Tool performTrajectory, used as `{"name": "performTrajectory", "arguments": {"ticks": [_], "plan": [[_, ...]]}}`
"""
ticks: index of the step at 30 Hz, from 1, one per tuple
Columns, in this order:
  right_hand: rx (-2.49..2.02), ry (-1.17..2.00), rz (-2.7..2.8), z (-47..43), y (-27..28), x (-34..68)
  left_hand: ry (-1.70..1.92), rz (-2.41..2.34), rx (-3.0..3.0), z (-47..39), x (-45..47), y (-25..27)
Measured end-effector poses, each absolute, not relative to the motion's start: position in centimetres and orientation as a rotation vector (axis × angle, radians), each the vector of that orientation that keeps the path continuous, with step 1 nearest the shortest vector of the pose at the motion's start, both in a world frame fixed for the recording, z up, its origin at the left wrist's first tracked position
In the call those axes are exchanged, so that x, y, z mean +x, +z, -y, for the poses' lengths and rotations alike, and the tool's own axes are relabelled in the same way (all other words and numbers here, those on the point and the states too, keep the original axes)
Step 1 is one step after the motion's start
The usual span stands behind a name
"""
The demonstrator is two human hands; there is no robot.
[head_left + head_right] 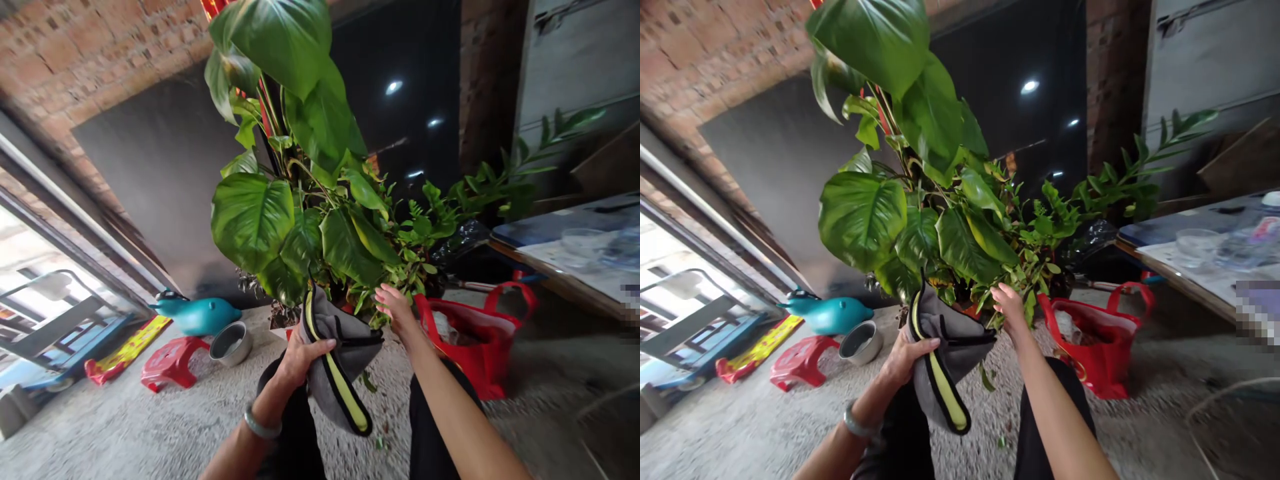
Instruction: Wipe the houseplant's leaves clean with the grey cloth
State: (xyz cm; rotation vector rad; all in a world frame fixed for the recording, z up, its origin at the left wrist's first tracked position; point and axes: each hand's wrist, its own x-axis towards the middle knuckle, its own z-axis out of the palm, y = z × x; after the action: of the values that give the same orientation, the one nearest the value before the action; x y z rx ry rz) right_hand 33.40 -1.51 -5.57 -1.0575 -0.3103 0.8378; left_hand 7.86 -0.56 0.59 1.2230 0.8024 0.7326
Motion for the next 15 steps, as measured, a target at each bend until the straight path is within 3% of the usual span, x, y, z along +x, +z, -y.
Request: {"name": "performTrajectory", "arguments": {"ticks": [8,12,15], "plan": [[-0.741,1.021,0.342,-2.1,-5.9,33.8,0.774,-0.770,1.598,0.0,8.1,10.0],[-0.617,1.089,0.419,-1.1,-6.6,33.9,1.149,-0.683,1.764,-1.8,11.2,17.6],[-0.568,1.105,0.510,-0.6,-7.0,33.4,1.493,-0.626,2.055,-3.6,14.2,19.9]]}}
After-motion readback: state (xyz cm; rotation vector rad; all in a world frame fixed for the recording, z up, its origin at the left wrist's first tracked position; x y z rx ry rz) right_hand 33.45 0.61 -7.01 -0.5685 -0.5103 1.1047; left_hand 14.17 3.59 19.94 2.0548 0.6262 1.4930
